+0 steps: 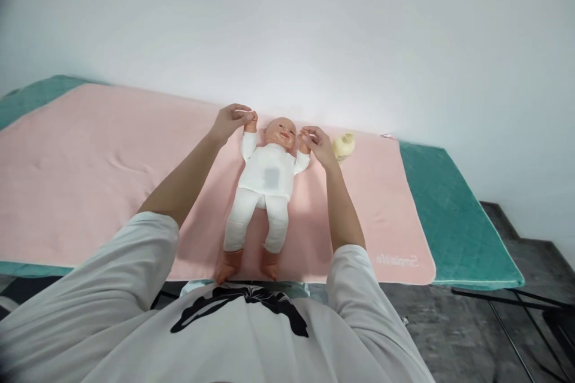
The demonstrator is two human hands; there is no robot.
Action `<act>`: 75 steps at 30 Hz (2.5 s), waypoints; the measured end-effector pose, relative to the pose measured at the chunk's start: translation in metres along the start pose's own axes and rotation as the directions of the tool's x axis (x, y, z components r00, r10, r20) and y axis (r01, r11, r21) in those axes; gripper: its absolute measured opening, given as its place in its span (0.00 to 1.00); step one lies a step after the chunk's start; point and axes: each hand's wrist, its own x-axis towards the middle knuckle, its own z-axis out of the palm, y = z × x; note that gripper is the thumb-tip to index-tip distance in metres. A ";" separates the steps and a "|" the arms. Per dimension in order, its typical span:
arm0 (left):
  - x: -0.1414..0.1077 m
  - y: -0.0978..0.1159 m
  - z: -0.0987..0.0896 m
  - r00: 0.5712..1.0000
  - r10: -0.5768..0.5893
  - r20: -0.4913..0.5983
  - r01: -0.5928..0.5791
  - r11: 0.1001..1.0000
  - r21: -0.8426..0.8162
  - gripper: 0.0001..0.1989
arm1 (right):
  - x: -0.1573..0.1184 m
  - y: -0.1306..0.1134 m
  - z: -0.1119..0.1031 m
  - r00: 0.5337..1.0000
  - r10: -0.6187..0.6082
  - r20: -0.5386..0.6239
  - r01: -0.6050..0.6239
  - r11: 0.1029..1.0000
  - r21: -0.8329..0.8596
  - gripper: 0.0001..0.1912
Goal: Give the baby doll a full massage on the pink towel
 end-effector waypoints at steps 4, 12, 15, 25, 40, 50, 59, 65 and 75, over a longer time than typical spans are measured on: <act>-0.040 0.025 -0.006 0.993 0.103 0.056 -0.109 0.986 0.124 0.27 | -0.042 -0.019 0.004 0.997 -0.069 0.016 0.071 0.990 -0.118 0.21; -0.149 0.029 -0.007 0.917 0.397 -0.038 -0.273 0.695 0.666 0.13 | -0.137 -0.017 0.017 0.931 -0.365 -0.012 0.292 0.764 -0.575 0.13; -0.179 0.015 -0.009 0.916 0.398 -0.048 -0.236 0.634 0.736 0.13 | -0.165 -0.008 0.026 0.933 -0.352 -0.068 0.223 0.718 -0.660 0.12; -0.233 -0.013 -0.016 0.952 0.206 -0.225 0.056 0.608 0.792 0.14 | -0.215 0.016 0.061 0.947 -0.193 -0.256 -0.044 0.713 -0.699 0.18; -0.250 -0.004 -0.005 0.962 -0.035 -0.272 0.255 0.481 0.839 0.24 | -0.225 0.027 0.056 0.924 -0.076 -0.374 -0.185 0.768 -0.613 0.22; -0.248 -0.001 -0.010 0.952 -0.110 -0.286 0.292 0.607 0.739 0.20 | -0.218 0.026 0.043 0.902 -0.029 -0.431 -0.217 0.832 -0.511 0.23; -0.221 0.014 -0.005 0.872 0.137 -0.469 0.153 0.835 0.528 0.19 | -0.188 -0.003 0.029 0.909 -0.161 -0.384 -0.076 0.843 -0.533 0.20; -0.151 0.029 0.002 0.856 0.205 -0.476 0.039 0.891 0.453 0.20 | -0.118 -0.024 0.011 0.891 -0.266 -0.368 0.079 0.888 -0.452 0.15; -0.016 0.018 0.014 0.926 0.144 -0.350 0.011 0.914 0.406 0.15 | 0.016 -0.007 0.003 0.964 -0.062 -0.258 0.033 0.993 -0.117 0.15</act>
